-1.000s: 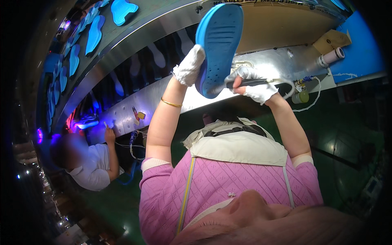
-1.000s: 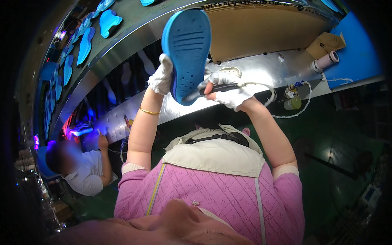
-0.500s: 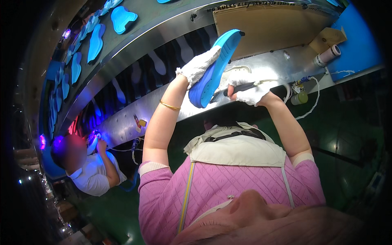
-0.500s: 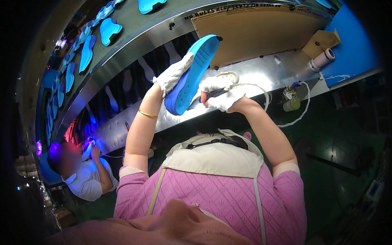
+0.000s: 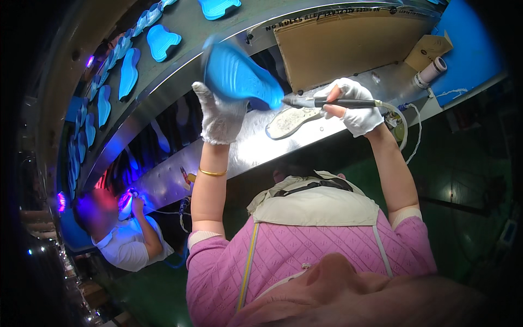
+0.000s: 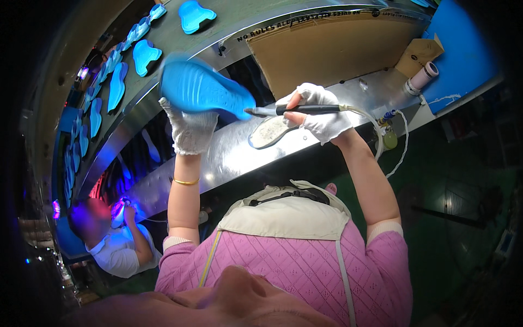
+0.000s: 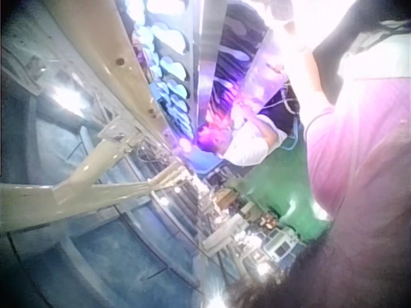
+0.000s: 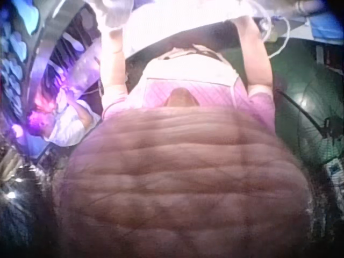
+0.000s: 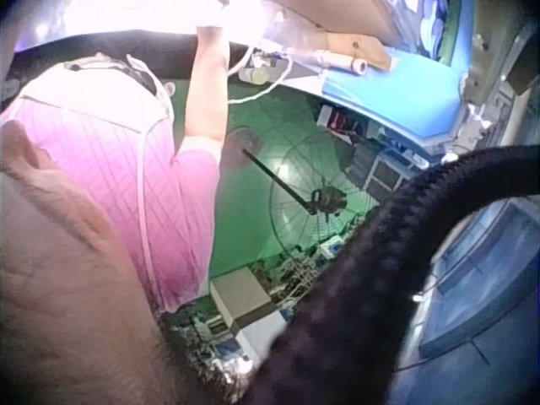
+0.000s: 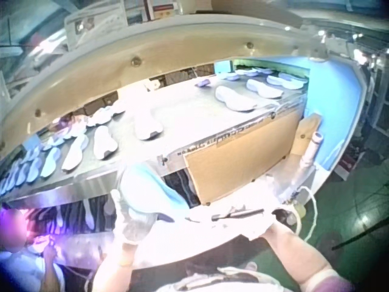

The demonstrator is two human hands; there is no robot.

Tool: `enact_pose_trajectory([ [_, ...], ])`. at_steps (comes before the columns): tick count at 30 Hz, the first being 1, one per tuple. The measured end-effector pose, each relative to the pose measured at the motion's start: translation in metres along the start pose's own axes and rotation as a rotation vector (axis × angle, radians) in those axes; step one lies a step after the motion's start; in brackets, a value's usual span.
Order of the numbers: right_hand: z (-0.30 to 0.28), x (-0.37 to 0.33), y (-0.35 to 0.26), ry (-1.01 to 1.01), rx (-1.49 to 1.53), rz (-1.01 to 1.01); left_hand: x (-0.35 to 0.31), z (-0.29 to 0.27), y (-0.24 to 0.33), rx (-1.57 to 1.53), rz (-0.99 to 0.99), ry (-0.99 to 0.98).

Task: The person applies adhesive to shoe soles using a motorized brush applicator at an assembly line.

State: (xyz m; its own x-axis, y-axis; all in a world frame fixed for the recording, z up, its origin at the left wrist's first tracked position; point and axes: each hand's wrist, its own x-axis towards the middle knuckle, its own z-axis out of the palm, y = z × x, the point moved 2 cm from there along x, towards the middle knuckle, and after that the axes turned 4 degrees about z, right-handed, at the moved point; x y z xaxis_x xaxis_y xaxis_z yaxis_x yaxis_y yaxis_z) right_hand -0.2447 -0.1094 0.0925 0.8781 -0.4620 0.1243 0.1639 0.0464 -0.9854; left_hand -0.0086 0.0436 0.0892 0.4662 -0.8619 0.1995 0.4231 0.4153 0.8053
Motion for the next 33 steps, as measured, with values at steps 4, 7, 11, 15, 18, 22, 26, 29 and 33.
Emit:
enact_pose_trajectory([
  [4,0.009,-0.008,0.014,0.153,-0.017,-0.082,-0.017,-0.026,-0.033,-0.5,-0.431,0.167],
  [7,0.018,-0.006,0.03,0.162,-0.068,-0.093,-0.038,-0.022,-0.066,-0.443,-0.5,0.267],
  [11,0.019,0.016,0.032,0.285,0.125,-0.178,-0.053,0.014,-0.09,-0.55,-0.395,0.043],
  [15,0.033,0.018,0.021,0.31,-0.236,-0.228,-0.048,0.039,-0.103,-0.49,-0.412,0.089],
  [18,0.045,0.004,0.017,0.129,-0.035,-0.213,-0.043,0.038,-0.106,-0.434,-0.41,0.198],
  [22,0.051,0.001,0.016,0.219,-0.05,-0.199,-0.04,0.03,-0.103,-0.374,-0.289,0.251],
  [26,0.062,-0.006,0.014,0.115,-0.416,-0.442,-0.033,0.028,-0.098,-0.461,-0.25,0.174],
  [29,0.065,-0.013,0.025,0.09,-0.156,0.034,-0.026,0.023,-0.092,-0.507,-0.183,0.145],
  [33,0.066,-0.019,0.017,0.088,-0.448,-0.33,-0.02,0.015,-0.087,-0.479,-0.154,0.154],
])
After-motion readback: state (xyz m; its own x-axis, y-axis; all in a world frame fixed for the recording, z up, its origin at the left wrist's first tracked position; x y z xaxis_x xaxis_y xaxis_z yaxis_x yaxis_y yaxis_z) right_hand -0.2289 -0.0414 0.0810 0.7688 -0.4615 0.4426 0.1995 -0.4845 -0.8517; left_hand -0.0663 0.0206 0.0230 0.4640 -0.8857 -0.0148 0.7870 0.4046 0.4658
